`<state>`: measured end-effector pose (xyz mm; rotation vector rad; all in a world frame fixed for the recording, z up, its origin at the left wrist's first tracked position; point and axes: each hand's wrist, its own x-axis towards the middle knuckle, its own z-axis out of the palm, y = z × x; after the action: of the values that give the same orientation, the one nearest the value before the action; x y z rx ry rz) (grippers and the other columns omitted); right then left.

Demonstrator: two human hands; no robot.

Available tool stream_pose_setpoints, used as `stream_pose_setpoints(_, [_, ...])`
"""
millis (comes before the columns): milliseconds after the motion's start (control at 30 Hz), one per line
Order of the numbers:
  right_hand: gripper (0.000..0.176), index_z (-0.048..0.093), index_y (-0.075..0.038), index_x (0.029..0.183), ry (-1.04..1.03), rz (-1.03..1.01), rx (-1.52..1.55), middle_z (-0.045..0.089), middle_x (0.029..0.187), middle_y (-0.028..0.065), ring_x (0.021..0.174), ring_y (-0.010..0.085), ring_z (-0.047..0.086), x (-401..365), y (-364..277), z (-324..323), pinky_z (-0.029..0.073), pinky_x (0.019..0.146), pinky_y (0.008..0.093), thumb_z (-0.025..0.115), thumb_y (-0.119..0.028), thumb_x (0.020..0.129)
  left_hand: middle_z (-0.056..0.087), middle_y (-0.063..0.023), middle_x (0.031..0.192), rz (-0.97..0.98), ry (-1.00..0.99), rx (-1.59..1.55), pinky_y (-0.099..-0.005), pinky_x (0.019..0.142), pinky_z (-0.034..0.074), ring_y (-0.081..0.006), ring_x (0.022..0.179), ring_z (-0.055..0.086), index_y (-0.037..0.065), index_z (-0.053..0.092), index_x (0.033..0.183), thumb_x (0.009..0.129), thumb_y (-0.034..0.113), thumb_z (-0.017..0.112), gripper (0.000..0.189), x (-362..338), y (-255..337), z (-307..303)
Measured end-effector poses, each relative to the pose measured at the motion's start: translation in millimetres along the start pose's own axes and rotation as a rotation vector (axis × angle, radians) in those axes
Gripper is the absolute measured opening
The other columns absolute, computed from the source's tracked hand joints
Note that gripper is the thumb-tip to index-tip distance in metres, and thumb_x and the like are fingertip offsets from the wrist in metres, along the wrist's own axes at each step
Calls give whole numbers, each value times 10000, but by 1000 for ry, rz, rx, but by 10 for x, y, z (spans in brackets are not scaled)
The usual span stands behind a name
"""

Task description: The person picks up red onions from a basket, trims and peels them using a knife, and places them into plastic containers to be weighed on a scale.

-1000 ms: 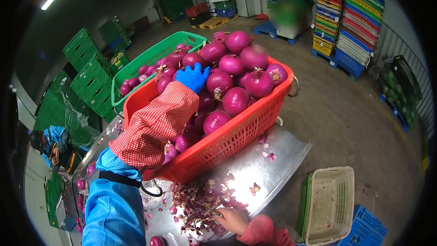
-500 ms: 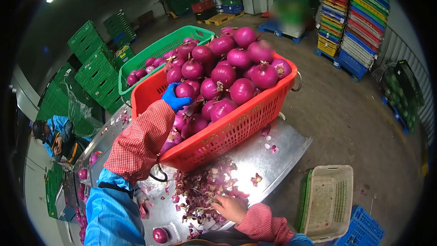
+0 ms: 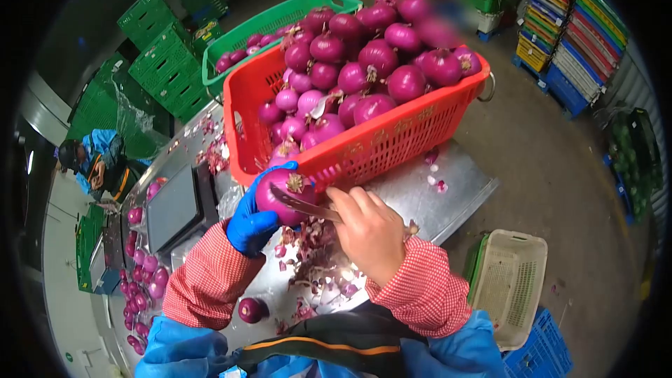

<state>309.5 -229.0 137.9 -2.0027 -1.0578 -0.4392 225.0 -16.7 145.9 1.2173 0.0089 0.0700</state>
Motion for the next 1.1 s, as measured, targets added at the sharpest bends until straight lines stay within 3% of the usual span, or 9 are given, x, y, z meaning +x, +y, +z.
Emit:
stream_pose_setpoints(300, [319,658,-78,1109,-95,-147,-91,573,799,51,717,223,610,-269,131,461,519,616,334,639,-62,790,506,-125,1370,-138,120,-189,-429,1046,462,-279,1203,573,29,364,1445,738,295,824,885,-775,-242,10])
stream_pose_setpoints(433, [313,642,-82,1144,-117,76,-12,675,973,75,845,257,674,-466,378,564,543,659,371,647,-114,833,511,-174,1369,106,173,-48,-501,1052,454,-376,1274,531,19,379,1428,683,360,828,934,-949,-231,89])
stream_pose_setpoints(533, [389,602,-86,1227,-238,184,290,679,997,109,900,284,679,-498,-77,427,548,746,382,696,-188,863,556,-142,1292,-61,331,52,-394,783,601,-305,1088,642,39,345,1458,754,364,795,896,-996,-374,-46])
stream_pose_setpoints(600, [458,553,-97,1308,-344,202,526,666,1028,145,906,271,677,-440,-343,322,540,783,380,694,-206,887,539,-118,1315,-164,327,-43,-356,907,545,-228,1176,573,51,277,1505,831,349,760,880,-1022,-428,-53])
stream_pose_setpoints(733, [487,479,-37,1357,-431,509,1118,641,1013,120,843,216,644,-723,-226,720,526,737,360,618,-296,968,485,-130,1398,-246,208,189,-365,866,568,-245,1219,542,84,132,1567,790,337,818,1067,-1154,-480,-96])
stream_pose_setpoints(800, [488,456,14,1349,-586,886,1472,632,908,69,731,160,612,-771,-194,684,504,653,300,544,-335,1019,449,-130,1444,0,142,644,-382,927,546,-253,1263,514,84,134,1568,754,273,855,1104,-1231,-457,6])
stream_pose_setpoints(900, [388,524,-6,1265,-634,1142,1639,564,786,38,577,115,504,-938,-341,857,419,501,237,513,-320,1036,418,-124,1478,23,280,378,-387,1084,422,-245,1330,456,55,246,1531,706,167,881,1047,-1282,-777,-113])
stream_pose_setpoints(1000, [332,579,-8,1175,-526,688,1008,571,747,46,605,135,542,-909,-435,880,454,541,274,511,-302,1036,477,-135,1410,17,396,278,-369,1083,419,-231,1286,493,29,349,1465,714,151,862,917,-1392,-847,-121])
stream_pose_setpoints(1100, [287,622,-47,1099,-349,-8,256,585,824,80,752,224,618,-767,-489,707,508,643,326,670,-123,826,555,-138,1274,44,483,455,-361,1038,453,-225,1169,565,11,395,1391,680,146,865,863,-1499,-879,-162])
